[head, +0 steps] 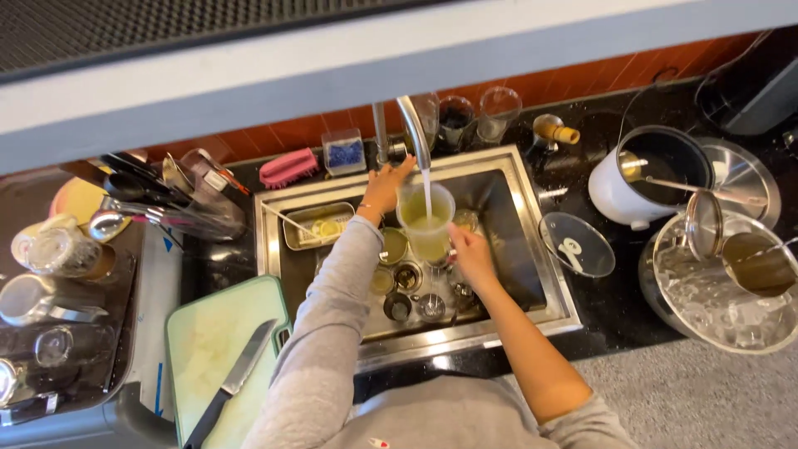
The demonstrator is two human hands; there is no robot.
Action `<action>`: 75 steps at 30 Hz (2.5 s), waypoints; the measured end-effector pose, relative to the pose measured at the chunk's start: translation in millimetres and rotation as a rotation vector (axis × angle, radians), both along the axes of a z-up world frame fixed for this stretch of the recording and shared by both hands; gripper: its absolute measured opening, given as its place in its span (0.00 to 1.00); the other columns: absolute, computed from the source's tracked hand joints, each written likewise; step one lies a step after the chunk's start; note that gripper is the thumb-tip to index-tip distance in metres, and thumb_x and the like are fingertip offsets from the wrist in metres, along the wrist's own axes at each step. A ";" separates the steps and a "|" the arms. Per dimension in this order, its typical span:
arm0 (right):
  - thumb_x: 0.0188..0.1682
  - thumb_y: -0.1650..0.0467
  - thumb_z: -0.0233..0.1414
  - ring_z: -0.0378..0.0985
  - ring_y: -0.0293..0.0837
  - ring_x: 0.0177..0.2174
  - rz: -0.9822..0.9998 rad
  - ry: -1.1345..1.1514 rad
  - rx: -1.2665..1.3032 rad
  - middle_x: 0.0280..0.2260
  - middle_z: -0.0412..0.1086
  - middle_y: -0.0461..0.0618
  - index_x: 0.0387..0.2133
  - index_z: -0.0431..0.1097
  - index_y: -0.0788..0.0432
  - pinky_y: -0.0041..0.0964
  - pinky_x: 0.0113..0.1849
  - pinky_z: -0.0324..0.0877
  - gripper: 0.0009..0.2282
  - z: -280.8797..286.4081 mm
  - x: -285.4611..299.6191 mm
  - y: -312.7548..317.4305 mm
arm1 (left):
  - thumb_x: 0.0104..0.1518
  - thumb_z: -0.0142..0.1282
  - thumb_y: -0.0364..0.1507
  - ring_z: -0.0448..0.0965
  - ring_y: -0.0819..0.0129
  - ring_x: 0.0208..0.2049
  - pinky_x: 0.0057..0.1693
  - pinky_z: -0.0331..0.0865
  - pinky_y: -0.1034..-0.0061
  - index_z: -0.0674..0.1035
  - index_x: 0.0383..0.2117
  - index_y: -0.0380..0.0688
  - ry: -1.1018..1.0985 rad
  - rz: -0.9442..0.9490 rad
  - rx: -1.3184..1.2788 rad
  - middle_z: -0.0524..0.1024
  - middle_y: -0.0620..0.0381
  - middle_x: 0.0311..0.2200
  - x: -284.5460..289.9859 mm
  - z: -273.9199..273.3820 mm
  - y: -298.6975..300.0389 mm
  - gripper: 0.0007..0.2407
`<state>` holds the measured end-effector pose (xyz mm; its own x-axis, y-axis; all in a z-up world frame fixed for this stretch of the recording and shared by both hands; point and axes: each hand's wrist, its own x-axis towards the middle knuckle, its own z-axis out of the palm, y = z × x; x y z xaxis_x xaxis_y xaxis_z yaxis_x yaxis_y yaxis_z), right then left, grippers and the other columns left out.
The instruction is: The person scoops ice from a sink into a pitcher, carries the pitcher to a counter, and pours a yellow liquid from the pitcher into an ice-filled metal bowl. They then hold the bowl's lid aside and stir the liquid inside the bowl with a small utensil.
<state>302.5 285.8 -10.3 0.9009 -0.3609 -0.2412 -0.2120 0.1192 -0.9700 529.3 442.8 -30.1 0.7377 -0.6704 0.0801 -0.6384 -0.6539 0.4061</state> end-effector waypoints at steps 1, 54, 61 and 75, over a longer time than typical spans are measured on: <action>0.54 0.59 0.51 0.73 0.35 0.26 -0.034 0.022 -0.002 0.30 0.73 0.45 0.38 0.77 0.64 0.32 0.24 0.71 0.18 -0.4 0.7 -4.5 | 0.54 0.53 0.26 0.65 0.50 0.61 0.60 0.56 0.39 0.56 0.70 0.63 -0.002 0.004 0.037 0.59 0.65 0.69 4.4 -8.3 -0.5 0.33; 0.59 0.57 0.46 0.59 0.36 0.15 -0.159 -0.165 -0.011 0.15 0.59 0.43 0.12 0.56 0.56 0.34 0.19 0.56 0.25 -4.6 25.1 -26.5 | 0.64 0.50 0.47 0.57 0.46 0.69 0.67 0.50 0.38 0.49 0.73 0.65 0.183 0.044 0.096 0.46 0.70 0.74 -10.7 4.3 -5.7 0.32; 0.59 0.59 0.46 0.56 0.36 0.15 -0.182 -0.160 0.069 0.15 0.57 0.44 0.12 0.53 0.55 0.34 0.19 0.56 0.25 -13.2 23.2 -31.7 | 0.63 0.50 0.46 0.60 0.52 0.67 0.67 0.50 0.38 0.49 0.73 0.66 0.184 0.040 0.115 0.46 0.72 0.74 -14.1 6.2 -6.9 0.32; 0.58 0.60 0.46 0.54 0.36 0.15 -0.202 -0.148 0.068 0.15 0.56 0.42 0.12 0.53 0.55 0.33 0.20 0.56 0.23 -2.9 17.8 -32.1 | 0.65 0.47 0.40 0.60 0.51 0.69 0.68 0.51 0.39 0.48 0.73 0.67 0.199 0.066 0.111 0.45 0.74 0.75 -15.4 4.7 -10.6 0.31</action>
<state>320.4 253.6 -13.3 0.8397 -0.5241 -0.1422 -0.0338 0.2109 -0.9769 513.9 432.2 -25.4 0.7737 -0.6171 -0.1432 -0.5075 -0.7391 0.4428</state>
